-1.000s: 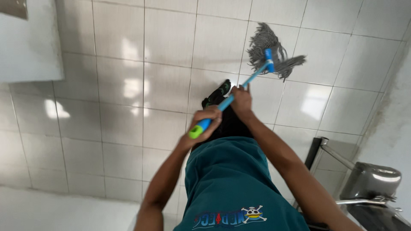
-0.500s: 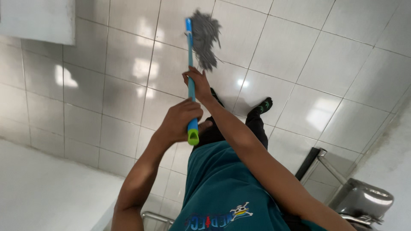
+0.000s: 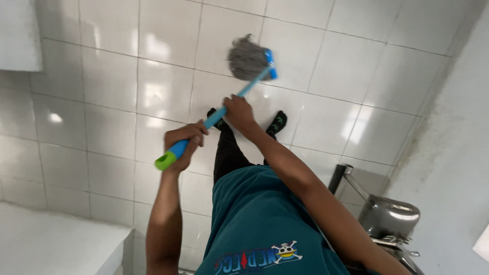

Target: The person mops a tiled floor using a mop and liquid from a plastic bottle, moving the mop across the floor surface near a set of stairs.

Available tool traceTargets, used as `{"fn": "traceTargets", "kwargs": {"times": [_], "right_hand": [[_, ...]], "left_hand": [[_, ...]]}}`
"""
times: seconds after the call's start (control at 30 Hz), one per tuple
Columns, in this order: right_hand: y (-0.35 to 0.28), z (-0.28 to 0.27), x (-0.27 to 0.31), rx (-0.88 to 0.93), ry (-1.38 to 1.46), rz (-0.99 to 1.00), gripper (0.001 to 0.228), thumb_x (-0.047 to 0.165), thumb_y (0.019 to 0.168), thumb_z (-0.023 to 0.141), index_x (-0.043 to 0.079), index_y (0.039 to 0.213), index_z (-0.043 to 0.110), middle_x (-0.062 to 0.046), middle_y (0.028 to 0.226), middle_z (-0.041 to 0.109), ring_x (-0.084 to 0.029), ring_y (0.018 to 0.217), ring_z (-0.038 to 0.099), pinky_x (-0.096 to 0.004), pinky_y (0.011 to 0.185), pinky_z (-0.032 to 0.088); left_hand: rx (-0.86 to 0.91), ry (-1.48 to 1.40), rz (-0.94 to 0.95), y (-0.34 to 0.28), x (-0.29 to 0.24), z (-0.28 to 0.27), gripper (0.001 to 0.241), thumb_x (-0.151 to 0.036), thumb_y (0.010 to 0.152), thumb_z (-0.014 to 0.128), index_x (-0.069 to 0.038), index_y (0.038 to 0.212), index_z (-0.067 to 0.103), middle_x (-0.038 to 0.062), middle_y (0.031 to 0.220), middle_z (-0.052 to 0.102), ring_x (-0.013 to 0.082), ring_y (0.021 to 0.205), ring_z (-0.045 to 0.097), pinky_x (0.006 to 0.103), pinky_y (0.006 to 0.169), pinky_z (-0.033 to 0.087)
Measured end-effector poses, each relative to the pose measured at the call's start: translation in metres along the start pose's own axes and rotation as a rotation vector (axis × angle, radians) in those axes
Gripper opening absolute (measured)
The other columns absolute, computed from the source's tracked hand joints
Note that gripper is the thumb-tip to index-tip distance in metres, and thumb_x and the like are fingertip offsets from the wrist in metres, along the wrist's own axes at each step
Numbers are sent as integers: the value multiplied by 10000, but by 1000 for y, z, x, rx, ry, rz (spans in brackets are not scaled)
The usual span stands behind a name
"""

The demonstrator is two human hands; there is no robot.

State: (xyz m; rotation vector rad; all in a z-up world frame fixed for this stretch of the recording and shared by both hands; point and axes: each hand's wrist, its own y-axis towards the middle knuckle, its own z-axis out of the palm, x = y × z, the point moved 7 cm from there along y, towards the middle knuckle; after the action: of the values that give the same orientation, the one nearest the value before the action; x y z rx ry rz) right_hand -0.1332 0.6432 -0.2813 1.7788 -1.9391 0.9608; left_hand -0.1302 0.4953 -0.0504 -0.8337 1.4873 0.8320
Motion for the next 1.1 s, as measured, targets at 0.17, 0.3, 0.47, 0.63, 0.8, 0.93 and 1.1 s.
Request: {"fn": "traceTargets", "kwargs": {"times": [0.17,0.3,0.47,0.63,0.8,0.93,1.1], "right_hand": [[-76,-39,-172,-105,-191,203,370,42,761,715,65,1130,694,-243,1306,632,-428,1172,609,-462,942,555],[-125,-78,-287,-80,-298,386,280,65,811,736,100,1089,724,-197,1222,671,-407,1101,635,-476,886,571],[-125,-100,-317,-307,-81,561,228,59,867,728,84,1093,722,-226,1150,656,-418,902,696,-487,772,585],[-57,-116,-202,-352,-72,409,275,8,829,727,149,1064,743,-176,1049,697,-376,806,722,-472,699,581],[-6,-119,-63,-305,93,153,237,99,830,769,116,1062,729,-185,910,683,-371,715,711,-463,628,580],[25,-101,1,-244,277,-27,172,118,878,700,110,1049,724,-113,912,706,-271,712,727,-395,604,586],[77,-54,34,37,344,-126,170,134,914,669,114,1082,673,-50,998,695,-244,781,721,-400,675,595]], "left_hand": [[218,-126,83,8,71,134,102,21,952,665,-36,1036,663,156,956,717,229,924,745,379,820,628],[332,-275,150,12,100,237,172,6,961,719,-83,1082,634,64,906,714,213,851,726,453,1137,527],[399,-204,33,57,106,259,186,25,977,741,-88,940,598,67,864,706,184,763,721,443,1194,547],[387,193,84,100,12,165,142,-78,844,805,-48,879,671,114,984,763,249,1035,741,465,1077,470],[403,395,-6,118,-84,103,122,-105,861,779,-69,807,675,74,918,751,230,875,744,392,920,575],[306,604,13,113,-114,85,257,-158,846,822,-76,693,633,43,751,696,214,730,725,450,1037,571],[114,692,74,103,-98,77,289,-208,766,871,-56,697,634,59,722,670,257,807,735,470,1005,555]]}}
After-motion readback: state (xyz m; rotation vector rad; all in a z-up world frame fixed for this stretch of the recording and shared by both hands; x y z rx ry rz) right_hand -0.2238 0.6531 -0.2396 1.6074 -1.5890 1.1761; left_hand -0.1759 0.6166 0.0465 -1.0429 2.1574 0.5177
